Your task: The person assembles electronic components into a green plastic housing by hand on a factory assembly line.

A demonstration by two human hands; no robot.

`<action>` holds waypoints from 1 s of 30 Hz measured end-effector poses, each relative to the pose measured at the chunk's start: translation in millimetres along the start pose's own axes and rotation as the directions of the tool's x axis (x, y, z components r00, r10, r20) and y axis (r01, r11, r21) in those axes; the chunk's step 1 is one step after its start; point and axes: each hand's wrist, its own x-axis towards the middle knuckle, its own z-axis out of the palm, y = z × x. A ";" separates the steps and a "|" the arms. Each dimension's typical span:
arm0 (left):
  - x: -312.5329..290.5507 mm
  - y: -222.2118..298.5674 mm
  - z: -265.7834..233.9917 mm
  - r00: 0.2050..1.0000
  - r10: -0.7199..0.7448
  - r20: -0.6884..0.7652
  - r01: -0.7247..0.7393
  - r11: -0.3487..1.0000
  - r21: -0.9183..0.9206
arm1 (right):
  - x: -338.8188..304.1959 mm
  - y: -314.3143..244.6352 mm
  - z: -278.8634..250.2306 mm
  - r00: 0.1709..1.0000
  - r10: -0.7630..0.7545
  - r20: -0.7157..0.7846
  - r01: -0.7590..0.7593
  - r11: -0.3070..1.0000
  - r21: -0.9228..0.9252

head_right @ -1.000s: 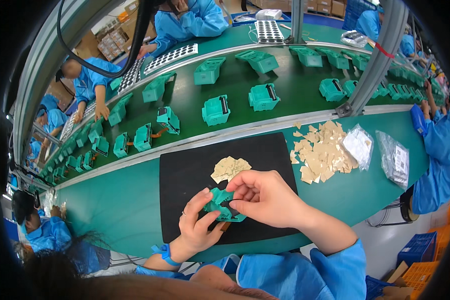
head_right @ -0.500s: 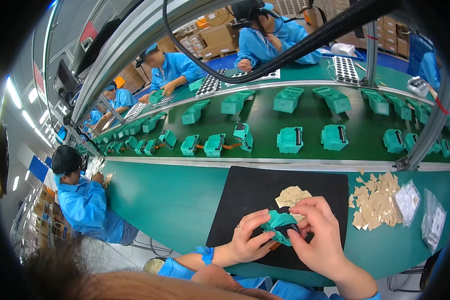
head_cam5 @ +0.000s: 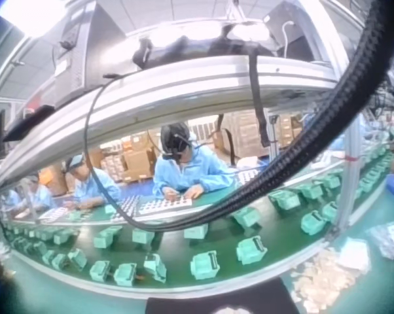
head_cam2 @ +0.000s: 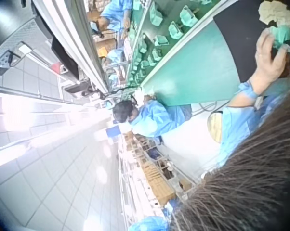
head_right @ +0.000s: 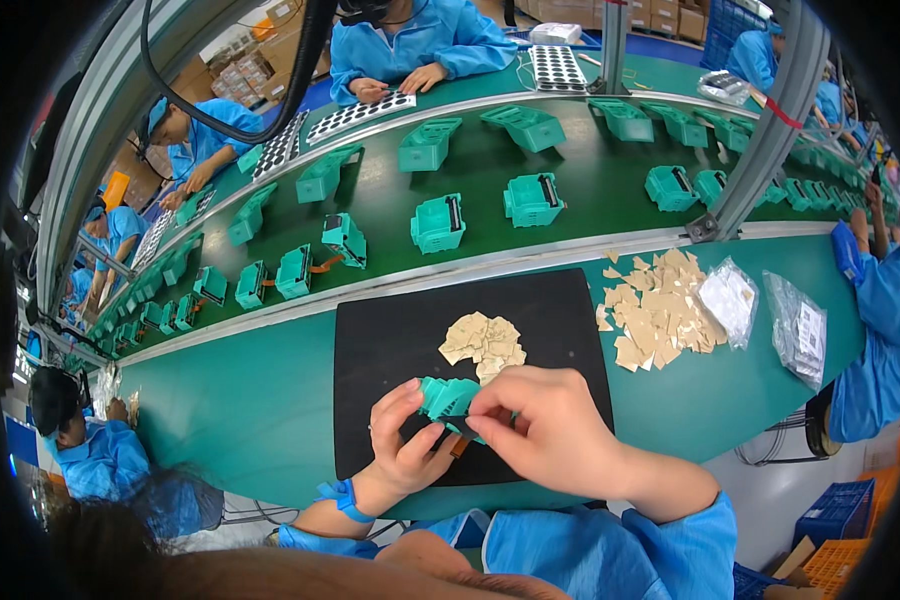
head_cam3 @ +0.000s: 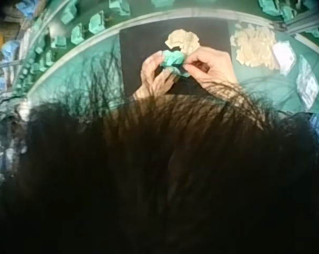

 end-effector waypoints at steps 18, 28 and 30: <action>-2.9 5.9 -2.0 0.999 -0.003 0.053 0.006 0.998 -0.056 | 3.3 13.1 5.4 0.991 0.135 0.019 -0.136 0.976 0.171; -7.3 5.1 3.0 0.995 -0.040 0.095 0.048 0.995 -0.092 | 4.7 23.5 7.2 0.988 0.152 0.012 -0.151 0.967 0.205; -7.0 5.4 3.7 0.994 -0.039 0.103 0.049 0.994 -0.099 | 4.4 25.5 6.6 0.988 0.153 0.012 -0.152 0.966 0.207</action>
